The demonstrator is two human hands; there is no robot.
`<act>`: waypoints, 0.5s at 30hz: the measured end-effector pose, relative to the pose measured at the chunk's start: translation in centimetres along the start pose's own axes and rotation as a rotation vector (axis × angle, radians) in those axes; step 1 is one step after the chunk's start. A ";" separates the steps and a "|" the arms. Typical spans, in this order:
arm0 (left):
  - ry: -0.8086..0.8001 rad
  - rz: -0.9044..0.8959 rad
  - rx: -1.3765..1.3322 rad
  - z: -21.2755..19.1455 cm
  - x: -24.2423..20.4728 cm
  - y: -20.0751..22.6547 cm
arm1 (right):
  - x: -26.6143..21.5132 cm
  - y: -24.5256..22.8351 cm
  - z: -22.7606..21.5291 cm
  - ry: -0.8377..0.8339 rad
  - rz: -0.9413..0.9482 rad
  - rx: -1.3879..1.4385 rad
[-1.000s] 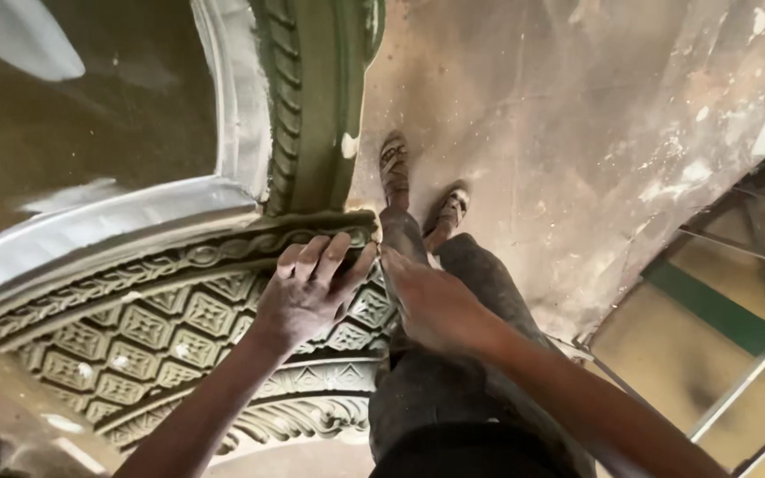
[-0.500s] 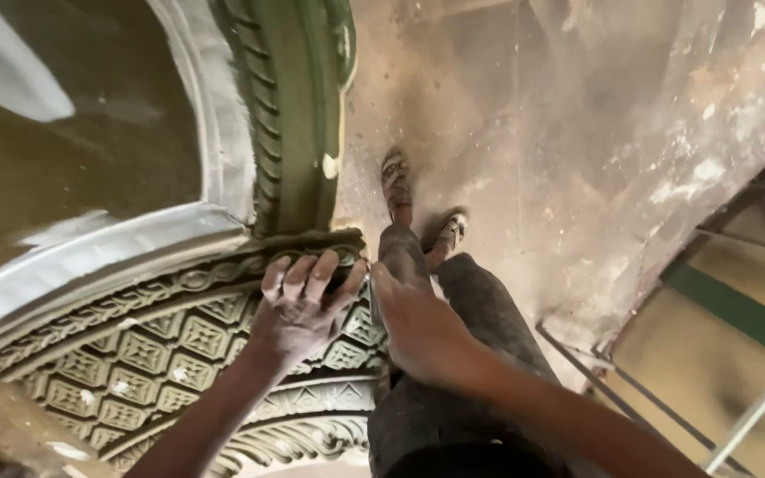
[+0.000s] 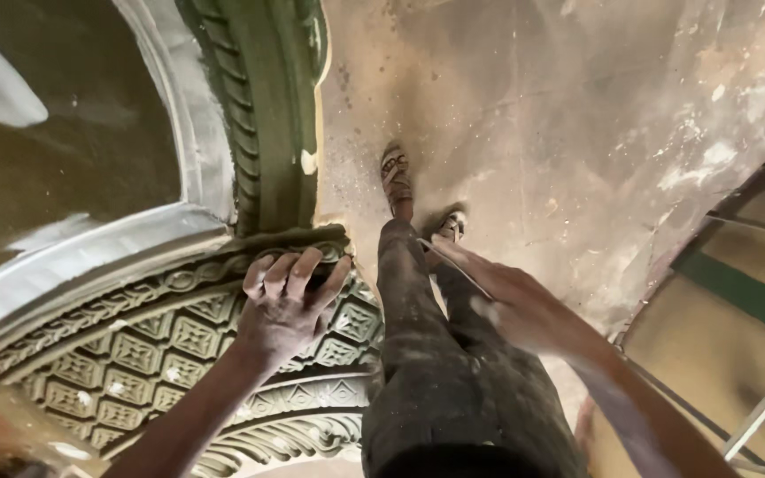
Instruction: The person sands the ornate wooden frame of a large furniture piece using a handheld sanding block and a scraper. They move the tools along the edges and decorative carvings to smooth the surface.
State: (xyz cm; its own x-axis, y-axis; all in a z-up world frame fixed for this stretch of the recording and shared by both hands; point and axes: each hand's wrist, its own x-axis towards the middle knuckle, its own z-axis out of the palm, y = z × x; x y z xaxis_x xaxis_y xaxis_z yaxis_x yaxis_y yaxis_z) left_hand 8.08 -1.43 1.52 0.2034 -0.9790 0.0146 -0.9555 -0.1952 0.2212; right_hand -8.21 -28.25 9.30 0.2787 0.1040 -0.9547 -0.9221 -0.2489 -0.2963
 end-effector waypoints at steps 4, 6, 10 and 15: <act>0.026 -0.006 0.016 0.2 -0.2 0.1 | 3.9 -1.1 5.4 -0.037 -0.356 0.238; 0.020 0.004 0.017 0.3 -0.1 0.1 | 3.5 -1.7 8.9 -0.033 -0.354 0.261; -0.014 -0.009 0.053 0.2 0.1 0.3 | 2.9 -2.3 11.6 0.179 -0.475 0.315; -0.003 0.002 -0.010 0.6 -0.6 0.5 | 5.8 -3.0 10.3 0.158 -0.345 0.176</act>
State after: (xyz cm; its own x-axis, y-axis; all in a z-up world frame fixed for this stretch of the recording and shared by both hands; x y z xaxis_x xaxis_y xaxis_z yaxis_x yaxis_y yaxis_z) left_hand 7.33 -0.97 1.00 0.2006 -0.9796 0.0125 -0.9539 -0.1924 0.2304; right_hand -6.56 -16.99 4.94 0.6045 0.0004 -0.7966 -0.7954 -0.0550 -0.6036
